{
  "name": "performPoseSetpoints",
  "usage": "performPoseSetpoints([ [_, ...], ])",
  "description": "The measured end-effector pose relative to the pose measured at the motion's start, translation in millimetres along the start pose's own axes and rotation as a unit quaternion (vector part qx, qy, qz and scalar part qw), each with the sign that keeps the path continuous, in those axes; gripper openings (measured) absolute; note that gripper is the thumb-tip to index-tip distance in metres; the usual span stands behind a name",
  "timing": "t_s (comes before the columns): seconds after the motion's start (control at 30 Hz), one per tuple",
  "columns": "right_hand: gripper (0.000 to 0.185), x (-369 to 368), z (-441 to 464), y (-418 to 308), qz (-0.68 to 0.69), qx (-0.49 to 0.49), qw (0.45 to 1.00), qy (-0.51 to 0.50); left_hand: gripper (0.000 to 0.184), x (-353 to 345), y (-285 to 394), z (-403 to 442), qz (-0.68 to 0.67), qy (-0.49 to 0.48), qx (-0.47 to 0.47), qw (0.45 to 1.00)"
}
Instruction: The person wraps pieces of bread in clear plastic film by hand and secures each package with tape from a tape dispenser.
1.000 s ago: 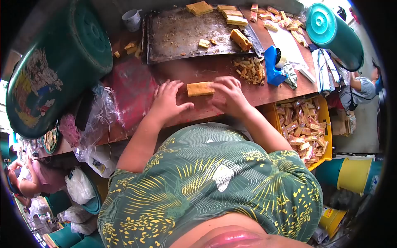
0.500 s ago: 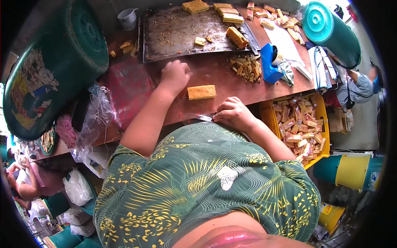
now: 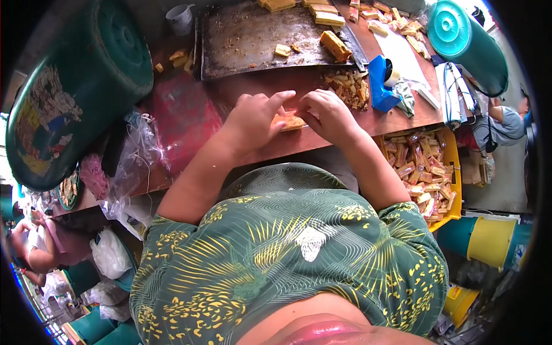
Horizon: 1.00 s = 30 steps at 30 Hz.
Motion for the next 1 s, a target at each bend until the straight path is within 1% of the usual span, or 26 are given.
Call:
performPoseSetpoints([
  [0.03, 0.020, -4, 0, 5, 0.033, -0.035, 0.999, 0.008, 0.060, -2, 0, -3, 0.048, 0.004, 0.002, 0.999],
  [0.07, 0.022, 0, -2, -2, 0.077, -0.003, 0.995, 0.058, 0.060, -4, -1, -4, 0.052, 0.015, 0.002, 0.999],
  [0.13, 0.021, -14, -4, 3, 0.033, 0.023, 0.999, 0.012, 0.062, -5, -2, -6, 0.059, 0.037, 0.000, 0.998],
  [0.17, 0.021, -22, -6, 9, 0.011, 0.034, 0.999, -0.012, 0.061, -5, -1, -8, 0.042, 0.042, 0.004, 0.998],
  [0.2, 0.019, -31, -7, 11, 0.029, 0.057, 0.997, -0.032, 0.061, -4, 2, -9, 0.025, 0.047, 0.007, 0.999],
  [0.23, 0.019, -34, -11, 17, 0.022, 0.044, 0.998, -0.028, 0.060, -3, 3, -10, 0.007, 0.052, 0.011, 0.999],
  [0.33, 0.019, -39, -20, 21, -0.006, 0.011, 1.000, -0.029, 0.064, -26, -18, -14, 0.043, 0.010, 0.055, 0.998],
  [0.43, 0.013, -33, -23, 19, 0.006, 0.013, 1.000, -0.003, 0.068, -31, -24, -17, 0.054, 0.015, 0.045, 0.997],
  [0.47, 0.011, -34, -25, 30, 0.067, -0.060, 0.996, -0.001, 0.066, -28, -28, -20, 0.037, 0.027, 0.059, 0.997],
  [0.53, 0.009, -39, -35, 51, 0.185, -0.201, 0.962, 0.002, 0.061, -17, -38, -27, 0.005, 0.053, 0.088, 0.995],
  [0.57, 0.007, -41, -37, 56, 0.236, -0.214, 0.948, 0.016, 0.055, -18, -56, -33, -0.110, 0.065, 0.145, 0.981],
  [0.6, 0.005, -43, -40, 62, 0.286, -0.226, 0.930, 0.032, 0.050, -23, -75, -41, -0.223, 0.076, 0.199, 0.951],
  [0.63, 0.004, -46, -42, 66, 0.337, -0.240, 0.909, 0.047, 0.044, -30, -92, -49, -0.333, 0.084, 0.251, 0.905],
  [0.67, 0.007, -52, -44, 71, 0.364, -0.263, 0.893, 0.026, 0.021, -36, -102, -53, -0.367, 0.070, 0.272, 0.887],
  [0.77, 0.010, -47, -35, 63, 0.284, -0.204, 0.937, -0.002, 0.014, -62, -122, -54, -0.427, 0.006, 0.175, 0.887],
  [0.8, 0.014, -51, -34, 64, 0.283, -0.187, 0.940, -0.018, 0.015, -61, -118, -54, -0.423, -0.002, 0.190, 0.886],
  [0.87, 0.011, -59, -40, 78, 0.311, -0.244, 0.918, -0.028, 0.017, -58, -110, -53, -0.414, -0.019, 0.218, 0.884],
  [0.93, 0.009, -61, -44, 78, 0.330, -0.299, 0.895, -0.035, 0.020, -47, -95, -51, -0.435, -0.022, 0.252, 0.864],
  [0.97, 0.012, -59, -44, 71, 0.333, -0.325, 0.884, -0.036, 0.021, -46, -92, -51, -0.446, -0.022, 0.269, 0.854],
  [1.0, 0.017, -58, -45, 68, 0.337, -0.351, 0.873, -0.037, 0.020, -44, -95, -50, -0.437, 0.012, 0.264, 0.860],
])
Point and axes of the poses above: each hand's wrist, its own z-axis towards the middle knuckle, its own x-axis out of the back of the hand, y = z × x, the point moved 9 cm from there along z, towards the middle knuckle, and after that the axes turned 2 degrees about -y, right-handed, at the moved point
